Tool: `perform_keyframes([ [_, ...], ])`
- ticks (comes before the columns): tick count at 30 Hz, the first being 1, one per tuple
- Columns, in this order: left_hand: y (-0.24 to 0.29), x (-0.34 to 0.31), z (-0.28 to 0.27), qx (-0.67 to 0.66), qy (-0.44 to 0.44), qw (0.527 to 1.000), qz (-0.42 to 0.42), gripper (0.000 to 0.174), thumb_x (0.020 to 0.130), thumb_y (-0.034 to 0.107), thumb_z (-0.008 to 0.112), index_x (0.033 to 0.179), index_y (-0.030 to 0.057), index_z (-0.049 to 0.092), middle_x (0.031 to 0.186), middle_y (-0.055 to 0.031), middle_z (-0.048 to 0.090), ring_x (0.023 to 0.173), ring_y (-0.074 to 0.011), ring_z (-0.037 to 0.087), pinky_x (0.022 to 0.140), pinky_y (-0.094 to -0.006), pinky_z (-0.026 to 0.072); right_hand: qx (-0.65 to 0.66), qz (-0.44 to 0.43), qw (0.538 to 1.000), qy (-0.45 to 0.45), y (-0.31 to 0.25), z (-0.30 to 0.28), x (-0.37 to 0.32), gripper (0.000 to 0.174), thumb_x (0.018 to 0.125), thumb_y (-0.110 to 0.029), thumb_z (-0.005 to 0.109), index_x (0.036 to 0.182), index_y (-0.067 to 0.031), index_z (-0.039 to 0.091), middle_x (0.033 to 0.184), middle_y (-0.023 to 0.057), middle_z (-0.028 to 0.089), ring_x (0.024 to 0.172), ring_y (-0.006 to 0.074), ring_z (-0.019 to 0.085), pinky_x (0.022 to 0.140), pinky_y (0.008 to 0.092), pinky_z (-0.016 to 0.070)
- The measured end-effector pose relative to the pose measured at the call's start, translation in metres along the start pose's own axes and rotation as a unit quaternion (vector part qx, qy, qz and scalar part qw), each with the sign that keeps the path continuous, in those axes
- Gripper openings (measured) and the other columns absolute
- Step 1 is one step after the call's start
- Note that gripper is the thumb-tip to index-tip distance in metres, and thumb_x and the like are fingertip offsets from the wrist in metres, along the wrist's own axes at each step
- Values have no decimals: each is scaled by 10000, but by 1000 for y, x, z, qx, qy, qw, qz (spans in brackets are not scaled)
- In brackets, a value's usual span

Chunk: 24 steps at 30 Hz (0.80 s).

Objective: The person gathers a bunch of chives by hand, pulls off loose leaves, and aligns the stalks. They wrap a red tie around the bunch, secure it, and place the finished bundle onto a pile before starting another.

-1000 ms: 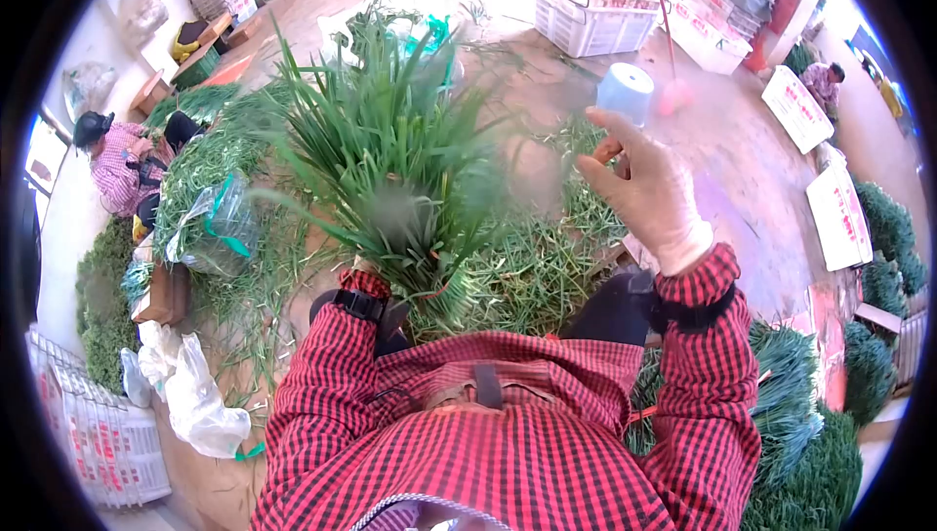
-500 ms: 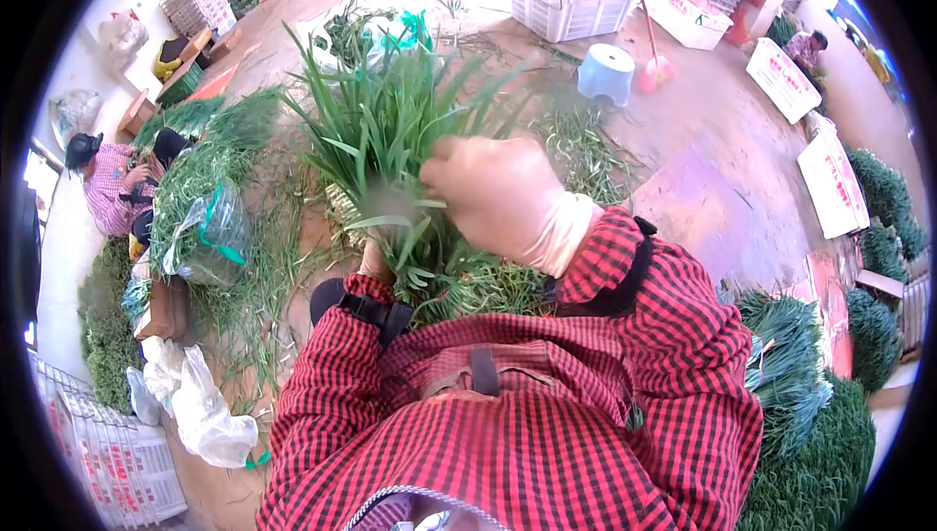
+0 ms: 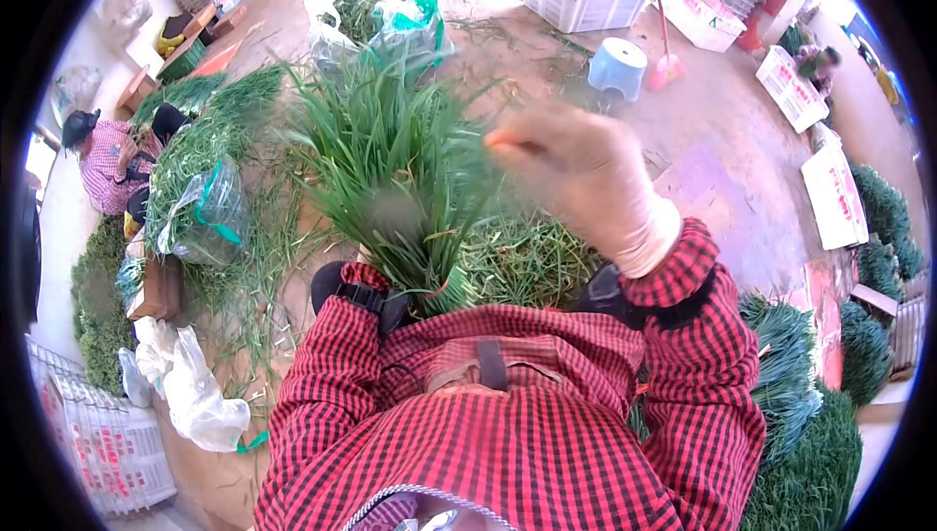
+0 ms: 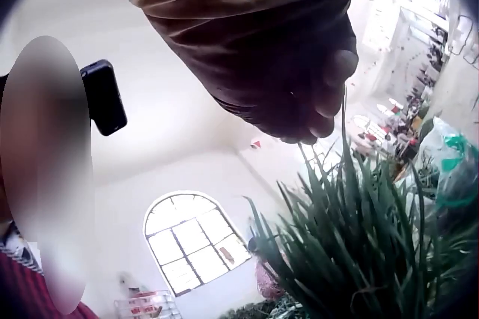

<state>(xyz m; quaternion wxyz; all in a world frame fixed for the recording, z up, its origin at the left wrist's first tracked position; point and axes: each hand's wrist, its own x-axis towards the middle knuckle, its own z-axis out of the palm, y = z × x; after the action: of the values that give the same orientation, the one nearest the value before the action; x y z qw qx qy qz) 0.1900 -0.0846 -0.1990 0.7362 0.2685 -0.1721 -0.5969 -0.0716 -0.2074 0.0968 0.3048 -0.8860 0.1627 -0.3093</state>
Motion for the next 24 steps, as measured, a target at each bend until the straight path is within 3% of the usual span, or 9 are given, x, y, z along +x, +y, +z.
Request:
perform_keyframes([
  [2,-3,1,-3,-5,-2,1000,-6,426,981,311,577,1304,34,563,1163,-92,660,1007,-215,655,871,-353,563,-94,-12,994,-50,-16,12,7,254,827,-302,710,994,-113,740,867,100,669,822,236,669,720,339,537],
  [5,-5,0,7,-17,3,1000,-15,413,985,303,571,1298,35,569,1166,-87,659,1011,-210,652,875,-349,560,-154,-50,983,-87,-1,38,17,265,834,-266,740,999,-58,737,863,90,661,732,212,651,679,315,520],
  [10,-3,-7,23,-42,15,999,-29,392,990,290,559,1288,35,579,1173,-80,658,1017,-202,648,882,-342,555,-86,26,974,-209,10,53,21,221,852,-284,698,989,-117,742,906,99,661,817,270,671,719,346,527],
  [15,-6,-10,25,-23,4,1000,-19,370,990,263,559,1278,34,587,1166,-71,660,1019,-190,643,878,-338,552,-256,-147,945,-143,19,58,12,91,871,-198,609,833,-137,664,821,50,625,789,262,653,677,363,537],
  [17,-17,-2,-12,272,-39,958,83,396,996,249,544,1327,31,542,1221,-78,636,1033,-203,640,894,-362,549,-270,-173,940,-112,22,44,7,86,879,-175,593,854,-136,665,844,38,629,784,255,656,683,355,543],
  [18,-29,5,-42,412,-59,900,132,412,999,242,537,1352,30,519,1248,-82,624,1041,-209,638,901,-373,548,-127,-110,982,-89,24,32,11,83,888,-147,603,882,-100,672,882,55,643,790,234,647,702,343,537],
  [19,-42,12,-68,541,-76,819,177,428,1002,235,530,1376,28,496,1276,-85,612,1048,-215,636,909,-385,546,114,-65,991,28,45,27,7,97,888,-116,615,936,-60,678,943,75,655,827,200,632,722,315,524],
  [20,-55,18,-89,154,-159,970,105,472,999,233,533,1415,25,451,1316,-113,582,1060,-232,634,928,-393,540,31,-3,999,36,34,-1,16,139,876,-103,635,980,-25,682,952,96,664,836,193,625,731,312,512],
  [24,-7,-7,11,12,14,1000,-9,410,996,241,548,1310,-21,539,1216,-151,640,1051,-261,661,885,-372,581,-144,66,979,-129,29,-27,8,165,852,-142,681,987,-51,707,883,103,673,788,223,645,735,333,519],
])
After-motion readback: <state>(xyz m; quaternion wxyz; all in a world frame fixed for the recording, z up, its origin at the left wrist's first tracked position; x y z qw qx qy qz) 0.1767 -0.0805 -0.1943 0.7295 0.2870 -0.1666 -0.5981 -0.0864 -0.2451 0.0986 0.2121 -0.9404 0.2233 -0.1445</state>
